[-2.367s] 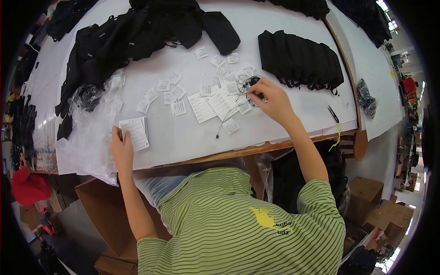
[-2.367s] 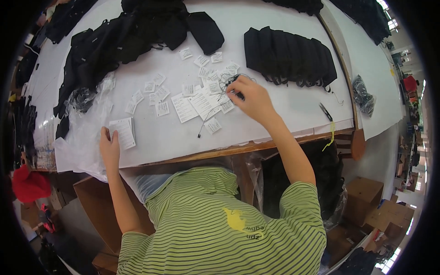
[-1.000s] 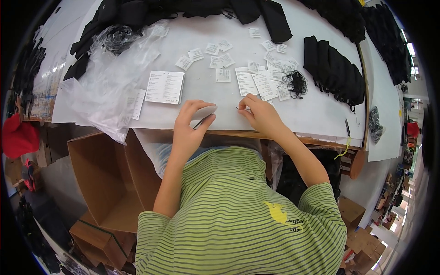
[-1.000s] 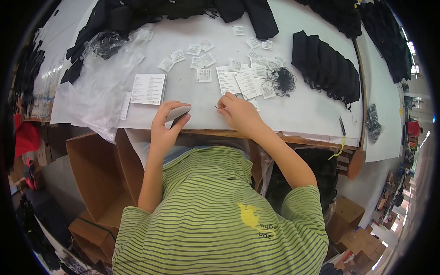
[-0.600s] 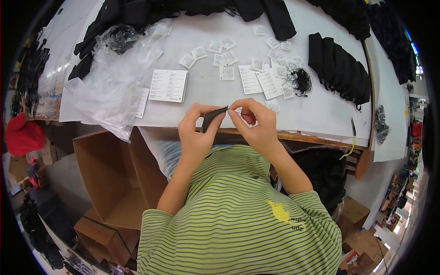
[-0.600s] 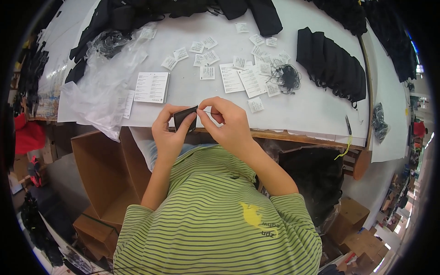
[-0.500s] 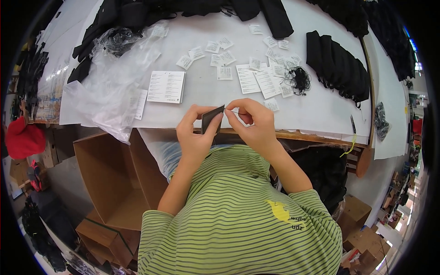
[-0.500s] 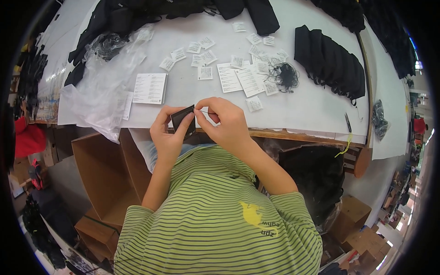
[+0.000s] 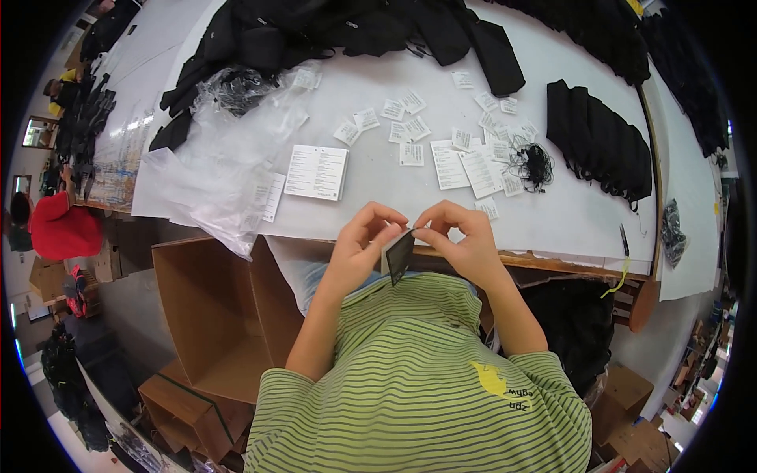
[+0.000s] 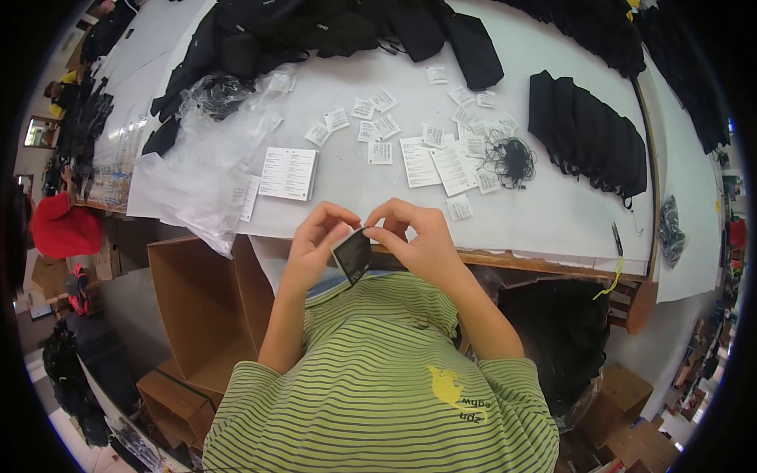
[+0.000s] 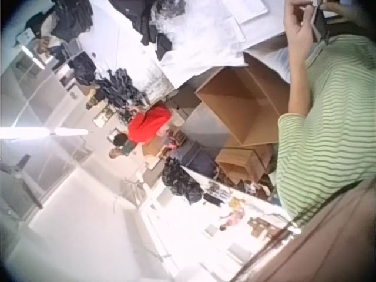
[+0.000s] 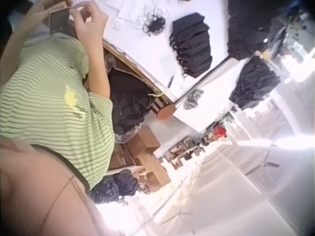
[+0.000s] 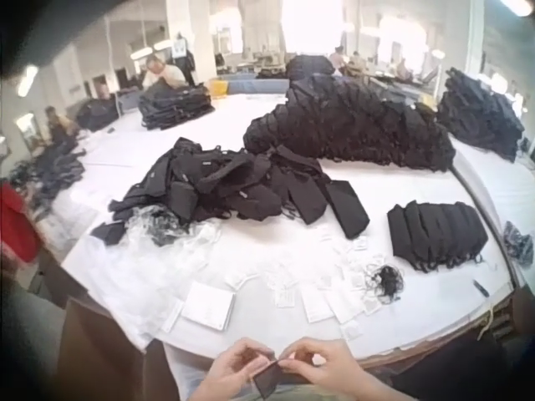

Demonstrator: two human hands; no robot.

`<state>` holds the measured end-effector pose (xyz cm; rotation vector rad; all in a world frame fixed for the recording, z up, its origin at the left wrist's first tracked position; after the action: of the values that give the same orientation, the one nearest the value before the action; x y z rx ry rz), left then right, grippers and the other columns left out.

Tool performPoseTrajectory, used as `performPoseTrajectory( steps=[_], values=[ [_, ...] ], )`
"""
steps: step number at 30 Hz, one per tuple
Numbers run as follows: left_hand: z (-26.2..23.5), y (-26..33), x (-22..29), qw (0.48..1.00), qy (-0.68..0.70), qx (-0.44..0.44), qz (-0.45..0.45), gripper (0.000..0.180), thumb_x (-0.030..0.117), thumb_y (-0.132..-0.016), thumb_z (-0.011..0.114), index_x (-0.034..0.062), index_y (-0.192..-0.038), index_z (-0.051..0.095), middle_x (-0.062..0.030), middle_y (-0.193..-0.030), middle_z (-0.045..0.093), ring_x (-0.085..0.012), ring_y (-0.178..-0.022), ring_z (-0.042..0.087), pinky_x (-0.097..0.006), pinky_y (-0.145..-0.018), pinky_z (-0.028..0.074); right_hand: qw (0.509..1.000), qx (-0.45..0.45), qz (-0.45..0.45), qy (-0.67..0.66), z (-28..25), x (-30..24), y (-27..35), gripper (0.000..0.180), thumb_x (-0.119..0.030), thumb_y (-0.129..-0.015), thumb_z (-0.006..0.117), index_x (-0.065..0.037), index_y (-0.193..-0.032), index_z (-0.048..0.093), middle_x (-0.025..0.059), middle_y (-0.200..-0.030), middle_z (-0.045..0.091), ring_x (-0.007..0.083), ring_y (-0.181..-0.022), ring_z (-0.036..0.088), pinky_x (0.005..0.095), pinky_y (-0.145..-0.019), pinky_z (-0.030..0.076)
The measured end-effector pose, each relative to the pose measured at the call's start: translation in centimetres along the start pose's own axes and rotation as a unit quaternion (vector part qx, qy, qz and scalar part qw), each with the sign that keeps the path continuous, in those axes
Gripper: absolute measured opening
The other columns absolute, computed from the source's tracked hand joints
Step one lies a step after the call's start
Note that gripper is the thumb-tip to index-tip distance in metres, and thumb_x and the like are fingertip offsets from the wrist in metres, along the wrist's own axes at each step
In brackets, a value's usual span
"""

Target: The recorder is assembling and packing small black pouches with instructional inserts.

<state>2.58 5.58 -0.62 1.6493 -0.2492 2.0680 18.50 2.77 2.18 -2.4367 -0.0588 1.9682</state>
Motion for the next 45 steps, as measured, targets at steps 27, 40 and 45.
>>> performPoseTrajectory(
  steps=[27,40,45],
  values=[
    [-3.6,-8.5,3.4,0.996,-0.076,-0.027,0.03,0.011,0.015,-0.096,0.05,0.0037,-0.098,0.05,-0.003,-0.089,0.054,-0.0104,-0.08,0.052,-0.025,-0.076,0.044,0.947,-0.109,0.142,-0.268,1.8,1.5,-6.7,0.009,-0.012,-0.091,0.06,-0.004,-0.089,0.056,-0.0017,-0.061,0.051,0.0057,-0.051,0.047,0.0216,-0.045,0.036],
    [-21.0,-30.3,7.2,0.65,-0.708,0.273,0.035,0.08,0.033,-0.059,0.082,0.0307,-0.131,0.049,-0.0249,-0.146,0.024,-0.0555,-0.119,0.039,-0.057,-0.096,0.038,0.963,-0.004,0.133,-0.236,-0.2,1.6,-8.9,0.008,-0.009,-0.089,0.06,-0.003,-0.086,0.055,-0.0001,-0.058,0.05,0.0071,-0.048,0.045,0.0227,-0.045,0.036],
    [-21.0,-31.0,8.2,0.642,-0.707,0.269,0.125,0.05,0.025,-0.068,0.075,0.0108,-0.114,0.06,-0.0173,-0.124,0.052,-0.0372,-0.094,0.061,-0.04,-0.076,0.051,0.95,0.035,0.157,-0.267,0.2,2.4,-7.0,0.009,-0.01,-0.09,0.06,-0.002,-0.087,0.055,0.0004,-0.057,0.05,0.0077,-0.047,0.045,0.0224,-0.045,0.036]
  ],
)
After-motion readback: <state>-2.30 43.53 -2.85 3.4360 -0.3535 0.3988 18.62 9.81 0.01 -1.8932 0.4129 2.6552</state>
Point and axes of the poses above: each hand's wrist, its own y-axis away from the middle knuckle, its own z-axis out of the palm, x = y × z, the point moved 5 cm from there along -y, towards the middle knuckle
